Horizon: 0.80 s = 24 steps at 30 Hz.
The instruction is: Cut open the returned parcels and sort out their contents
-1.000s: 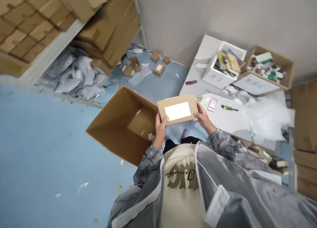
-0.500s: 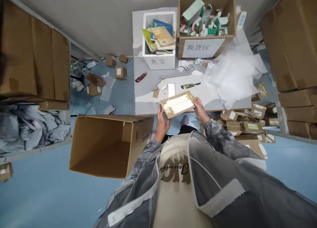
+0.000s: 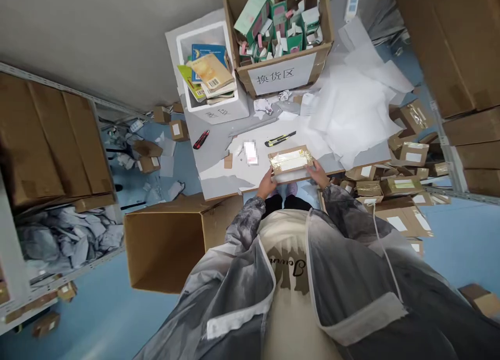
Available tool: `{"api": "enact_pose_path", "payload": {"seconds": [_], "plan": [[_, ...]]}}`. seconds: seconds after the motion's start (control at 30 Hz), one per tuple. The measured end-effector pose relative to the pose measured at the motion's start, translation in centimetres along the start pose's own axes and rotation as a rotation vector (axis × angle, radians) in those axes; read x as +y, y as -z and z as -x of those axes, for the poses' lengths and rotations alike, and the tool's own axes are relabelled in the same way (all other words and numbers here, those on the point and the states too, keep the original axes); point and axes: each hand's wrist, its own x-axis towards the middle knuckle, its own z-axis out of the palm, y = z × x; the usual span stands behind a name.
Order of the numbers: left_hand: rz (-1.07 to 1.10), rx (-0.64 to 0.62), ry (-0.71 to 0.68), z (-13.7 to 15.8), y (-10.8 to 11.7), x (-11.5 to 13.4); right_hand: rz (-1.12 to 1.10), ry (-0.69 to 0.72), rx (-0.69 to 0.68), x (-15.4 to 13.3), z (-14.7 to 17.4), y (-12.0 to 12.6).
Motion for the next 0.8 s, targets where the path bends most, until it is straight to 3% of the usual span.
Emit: {"api": "enact_pose_path", "payload": {"seconds": [0.13, 0.23, 0.37, 0.47, 0.6, 0.8], "plan": [[-0.122, 0.012, 0.121, -3.5, 5.1, 0.9, -0.04, -0.059, 0.113, 1.4, -1.4, -1.8], [-0.236, 0.115, 0.117, -9.3, 7.7, 3.3, 0.013, -0.045, 0.169, 1.6, -1.9, -2.9], [-0.385, 0.1, 0.014, -18.1, 7.6, 7.4, 0.119, -0.065, 0.266, 1.3, -1.6, -3.4], [-0.537, 0.026, -0.067, -22.2, 5.8, 8.8, 0.163, -0.09, 0.305, 1.0, -1.1, -3.2], [-0.656, -0.088, -0.122, -23.5, 4.2, 7.2, 0.198, -0.11, 0.343, 0.7, -0.5, -2.9], [-0.438, -0.097, -0.078, -22.2, 4.1, 4.9, 0.144, -0.174, 0.357, 0.5, 0.3, -2.9]]}}
